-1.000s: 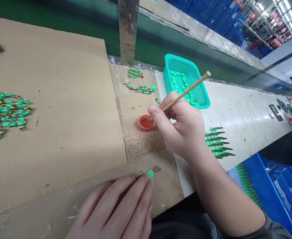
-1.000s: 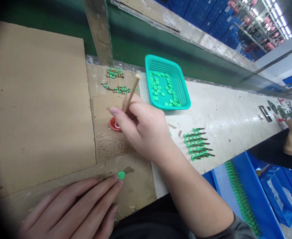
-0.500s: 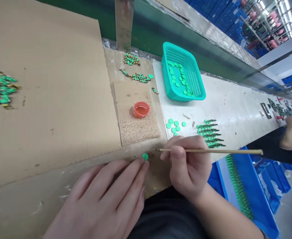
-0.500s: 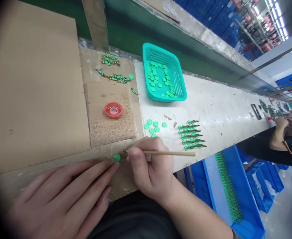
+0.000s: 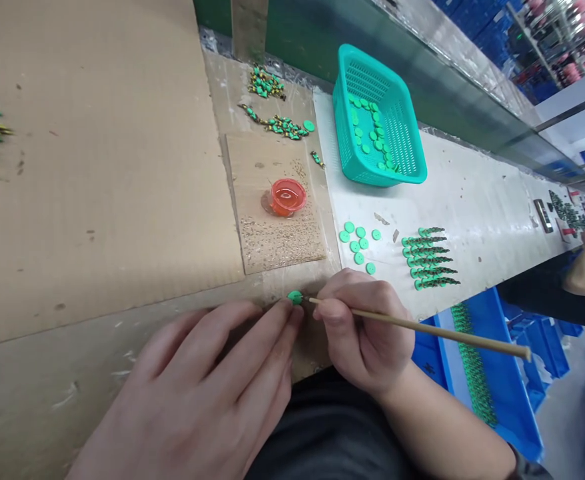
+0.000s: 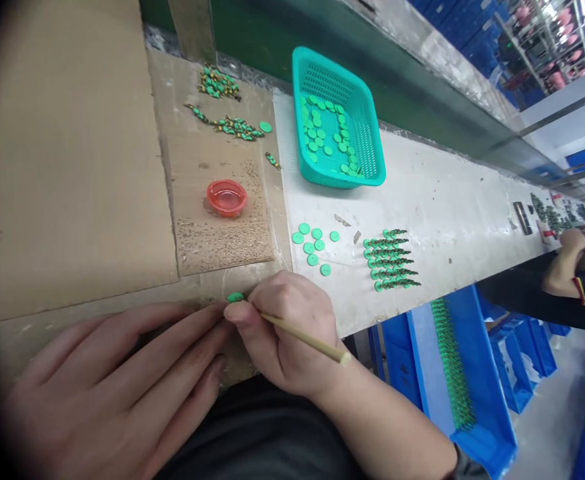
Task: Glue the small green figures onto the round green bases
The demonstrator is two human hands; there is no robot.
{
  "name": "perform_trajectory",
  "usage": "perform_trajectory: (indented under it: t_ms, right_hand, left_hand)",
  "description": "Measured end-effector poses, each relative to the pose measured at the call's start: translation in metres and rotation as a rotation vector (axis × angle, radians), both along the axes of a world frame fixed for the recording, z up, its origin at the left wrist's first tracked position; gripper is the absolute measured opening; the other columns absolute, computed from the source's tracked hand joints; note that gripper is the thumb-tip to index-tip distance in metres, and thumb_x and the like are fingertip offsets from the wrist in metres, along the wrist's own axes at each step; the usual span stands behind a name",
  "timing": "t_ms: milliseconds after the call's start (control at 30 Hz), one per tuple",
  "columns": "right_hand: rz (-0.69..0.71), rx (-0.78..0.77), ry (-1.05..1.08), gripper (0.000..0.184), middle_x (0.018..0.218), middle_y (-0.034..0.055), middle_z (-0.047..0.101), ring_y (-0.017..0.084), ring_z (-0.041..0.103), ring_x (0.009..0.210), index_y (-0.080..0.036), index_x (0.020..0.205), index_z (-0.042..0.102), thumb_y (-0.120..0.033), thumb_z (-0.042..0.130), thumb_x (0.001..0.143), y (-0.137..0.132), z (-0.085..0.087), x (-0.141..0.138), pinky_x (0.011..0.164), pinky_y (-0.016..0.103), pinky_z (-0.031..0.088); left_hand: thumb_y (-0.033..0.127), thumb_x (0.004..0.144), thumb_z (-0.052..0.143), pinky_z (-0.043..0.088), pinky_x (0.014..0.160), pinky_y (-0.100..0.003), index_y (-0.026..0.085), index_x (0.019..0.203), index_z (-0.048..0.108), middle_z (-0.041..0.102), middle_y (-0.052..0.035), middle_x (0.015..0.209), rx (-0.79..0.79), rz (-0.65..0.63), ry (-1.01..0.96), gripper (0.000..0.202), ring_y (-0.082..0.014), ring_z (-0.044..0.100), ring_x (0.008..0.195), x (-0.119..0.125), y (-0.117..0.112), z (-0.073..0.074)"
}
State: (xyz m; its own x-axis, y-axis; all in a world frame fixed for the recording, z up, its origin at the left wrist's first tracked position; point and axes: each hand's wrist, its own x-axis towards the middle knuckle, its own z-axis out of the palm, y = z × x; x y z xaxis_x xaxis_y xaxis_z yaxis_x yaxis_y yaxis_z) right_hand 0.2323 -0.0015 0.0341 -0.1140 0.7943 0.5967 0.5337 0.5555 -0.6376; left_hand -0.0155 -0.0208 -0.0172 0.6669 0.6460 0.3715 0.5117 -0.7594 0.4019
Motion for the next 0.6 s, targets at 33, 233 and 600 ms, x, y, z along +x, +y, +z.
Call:
perform_trajectory:
  t_ms: [33,233,600]
  right_hand:
    - [0.001,0.003,-0.001,0.015,0.084,0.0000,0.072,0.017,0.069,0.068,-0.025,0.109,0.062,-0.020,0.063,0.123,0.0000,-0.0003,-0.0001,0.064,0.033,0.062]
    - [-0.012,0.001,0.003,0.017,0.082,-0.0009,0.071,0.016,0.069,0.067,-0.025,0.107,0.061,-0.020,0.063,0.123,-0.0003,-0.0006,-0.0015,0.062,0.032,0.061]
    - [-0.017,-0.053,-0.055,0.017,0.083,-0.0024,0.071,0.016,0.070,0.068,-0.026,0.105,0.062,-0.017,0.070,0.118,-0.0010,0.0011,0.0018,0.066,0.033,0.064]
  left_hand:
    - [0.045,0.110,0.071,0.052,0.132,-0.062,0.033,0.156,0.078,0.066,-0.0050,0.177,-0.003,0.002,-0.005,0.048,-0.0390,0.060,0.162,0.0000,-0.0001,0.0009]
    - [0.043,0.113,0.068,0.054,0.125,-0.060,0.035,0.151,0.080,0.063,0.0000,0.181,0.021,0.011,0.009,0.042,-0.0370,0.064,0.156,0.0008,0.0030,0.0090]
    - [0.040,0.113,0.065,0.054,0.123,-0.061,0.033,0.147,0.082,0.060,0.0017,0.184,0.025,0.000,0.013,0.039,-0.0385,0.064,0.156,0.0021,0.0040,0.0072]
